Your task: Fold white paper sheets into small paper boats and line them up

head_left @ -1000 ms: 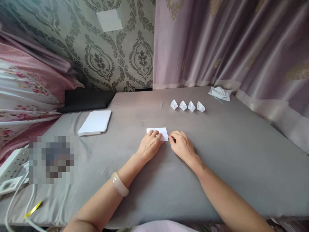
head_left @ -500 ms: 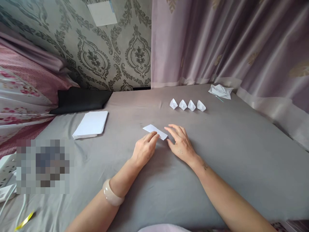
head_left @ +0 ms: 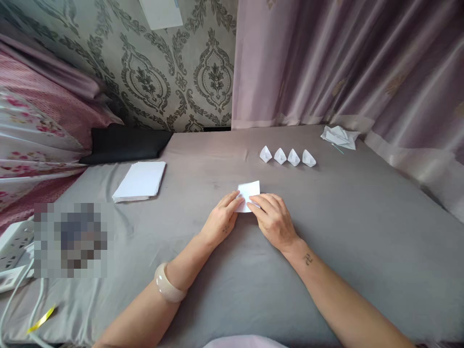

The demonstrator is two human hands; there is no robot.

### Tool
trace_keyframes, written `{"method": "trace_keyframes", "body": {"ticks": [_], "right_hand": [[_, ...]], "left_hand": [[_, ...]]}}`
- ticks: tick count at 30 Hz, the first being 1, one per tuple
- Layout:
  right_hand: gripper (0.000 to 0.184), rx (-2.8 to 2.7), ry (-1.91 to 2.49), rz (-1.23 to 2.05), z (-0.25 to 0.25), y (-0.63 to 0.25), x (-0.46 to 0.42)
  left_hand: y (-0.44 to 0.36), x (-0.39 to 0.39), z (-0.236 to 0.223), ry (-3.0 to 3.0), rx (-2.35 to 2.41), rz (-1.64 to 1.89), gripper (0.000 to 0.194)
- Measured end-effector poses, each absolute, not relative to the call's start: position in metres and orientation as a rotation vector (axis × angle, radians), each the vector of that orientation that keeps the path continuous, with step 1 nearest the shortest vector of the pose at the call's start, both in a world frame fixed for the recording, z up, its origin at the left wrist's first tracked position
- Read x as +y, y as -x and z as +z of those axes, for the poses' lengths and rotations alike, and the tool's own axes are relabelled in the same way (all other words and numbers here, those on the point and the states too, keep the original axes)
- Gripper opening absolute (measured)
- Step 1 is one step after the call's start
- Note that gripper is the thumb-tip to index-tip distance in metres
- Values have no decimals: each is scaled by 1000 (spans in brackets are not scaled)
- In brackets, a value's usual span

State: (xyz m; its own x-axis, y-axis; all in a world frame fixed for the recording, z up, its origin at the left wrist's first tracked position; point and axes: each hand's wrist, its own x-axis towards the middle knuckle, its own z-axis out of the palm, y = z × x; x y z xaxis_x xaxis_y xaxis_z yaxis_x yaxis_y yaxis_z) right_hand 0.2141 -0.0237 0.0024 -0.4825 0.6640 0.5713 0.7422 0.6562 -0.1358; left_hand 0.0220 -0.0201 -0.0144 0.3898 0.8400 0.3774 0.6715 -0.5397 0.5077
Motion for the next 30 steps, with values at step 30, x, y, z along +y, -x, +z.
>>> {"method": "trace_keyframes", "body": {"ticks": [30], "right_hand": [[23, -2148, 1423, 545, 2, -222, -14]], "left_hand": [[-26, -20, -7, -1926, 1685, 804, 17]]}}
